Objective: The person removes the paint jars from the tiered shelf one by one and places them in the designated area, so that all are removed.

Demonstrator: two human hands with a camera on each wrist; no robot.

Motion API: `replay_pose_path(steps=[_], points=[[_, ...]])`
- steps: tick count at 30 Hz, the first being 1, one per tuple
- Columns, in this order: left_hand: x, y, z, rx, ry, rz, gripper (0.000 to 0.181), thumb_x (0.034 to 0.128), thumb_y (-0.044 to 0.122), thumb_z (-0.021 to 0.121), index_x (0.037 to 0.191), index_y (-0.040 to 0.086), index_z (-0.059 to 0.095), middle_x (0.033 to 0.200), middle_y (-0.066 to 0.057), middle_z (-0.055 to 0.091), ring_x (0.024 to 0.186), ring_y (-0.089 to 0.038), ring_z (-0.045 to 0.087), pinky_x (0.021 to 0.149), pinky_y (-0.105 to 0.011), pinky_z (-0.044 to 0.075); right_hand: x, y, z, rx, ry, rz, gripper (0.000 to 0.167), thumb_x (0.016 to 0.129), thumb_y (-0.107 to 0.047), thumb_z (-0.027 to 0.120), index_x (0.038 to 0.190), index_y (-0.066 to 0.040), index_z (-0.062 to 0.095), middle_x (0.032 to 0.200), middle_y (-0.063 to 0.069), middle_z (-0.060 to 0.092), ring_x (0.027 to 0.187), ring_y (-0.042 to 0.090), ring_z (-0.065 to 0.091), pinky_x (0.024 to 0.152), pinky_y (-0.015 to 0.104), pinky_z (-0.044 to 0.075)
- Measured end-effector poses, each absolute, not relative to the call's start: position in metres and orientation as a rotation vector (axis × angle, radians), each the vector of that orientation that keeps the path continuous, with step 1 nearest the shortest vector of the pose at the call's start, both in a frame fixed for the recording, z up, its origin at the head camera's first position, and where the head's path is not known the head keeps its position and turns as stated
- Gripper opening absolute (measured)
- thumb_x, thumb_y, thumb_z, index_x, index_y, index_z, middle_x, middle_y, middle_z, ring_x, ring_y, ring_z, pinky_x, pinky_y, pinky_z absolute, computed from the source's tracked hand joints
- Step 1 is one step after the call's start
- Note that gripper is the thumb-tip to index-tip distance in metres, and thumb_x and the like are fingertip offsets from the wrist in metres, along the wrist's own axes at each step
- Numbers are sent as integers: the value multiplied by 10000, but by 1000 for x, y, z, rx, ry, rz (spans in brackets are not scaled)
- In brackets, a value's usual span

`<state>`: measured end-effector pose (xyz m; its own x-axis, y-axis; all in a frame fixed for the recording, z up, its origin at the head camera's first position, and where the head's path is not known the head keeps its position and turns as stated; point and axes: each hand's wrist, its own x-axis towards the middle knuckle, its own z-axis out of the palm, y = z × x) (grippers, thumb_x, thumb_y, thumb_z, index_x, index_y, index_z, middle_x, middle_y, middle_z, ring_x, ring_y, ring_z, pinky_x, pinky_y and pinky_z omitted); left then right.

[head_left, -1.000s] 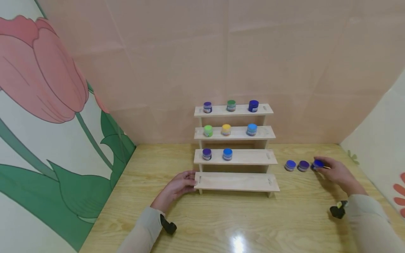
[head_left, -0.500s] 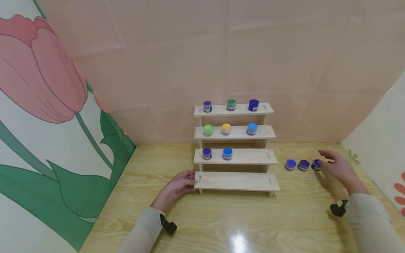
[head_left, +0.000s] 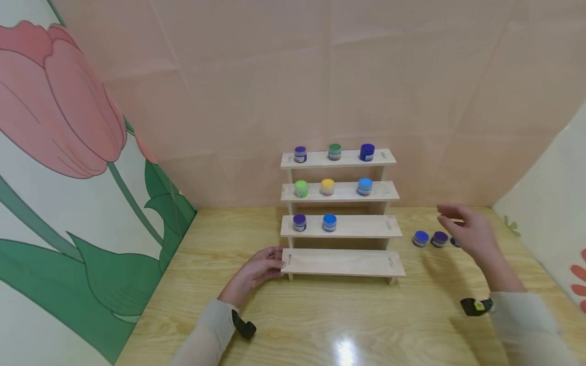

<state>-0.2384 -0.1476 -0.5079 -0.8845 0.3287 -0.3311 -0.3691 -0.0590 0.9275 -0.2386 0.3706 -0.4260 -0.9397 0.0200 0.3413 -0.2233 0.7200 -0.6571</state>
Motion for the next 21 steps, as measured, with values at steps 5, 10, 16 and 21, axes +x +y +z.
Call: replay_pose_path(steps=[5,10,16,21], points=[[-238,-148,-508,-49,1761,1990,623,921,-49,643,1492,-37,393,1137,-116,580,889,-196,634,747,-291,584,-230,337,-416,208,-2576,1100,391,1022,-263,615,1306,5,614,1227,255,644,912,-250,429,759,-28,384],[-238,-147,-509,-25,1757,1992,627,925,-61,628,1498,-56,372,1145,-119,584,879,-184,638,731,-276,580,-225,308,-409,235,-2576,1122,386,1021,-273,619,1295,-1,620,1214,232,660,970,-64,570,778,-11,399],[-239,-147,-510,7,1736,2009,617,927,-85,604,1494,-77,360,1135,-111,597,868,-168,650,707,-252,582,-223,276,-404,287,-2600,1123,373,1027,-257,612,1300,-3,618,1234,220,658,1112,371,627,870,259,568],[-239,-147,-511,8,1736,2010,617,927,-80,612,1493,-75,365,1142,-119,592,871,-173,654,711,-258,587,-224,252,-403,349,-2589,1185,339,1020,-205,625,1296,-10,619,1246,209,662,1119,362,635,925,461,548]])
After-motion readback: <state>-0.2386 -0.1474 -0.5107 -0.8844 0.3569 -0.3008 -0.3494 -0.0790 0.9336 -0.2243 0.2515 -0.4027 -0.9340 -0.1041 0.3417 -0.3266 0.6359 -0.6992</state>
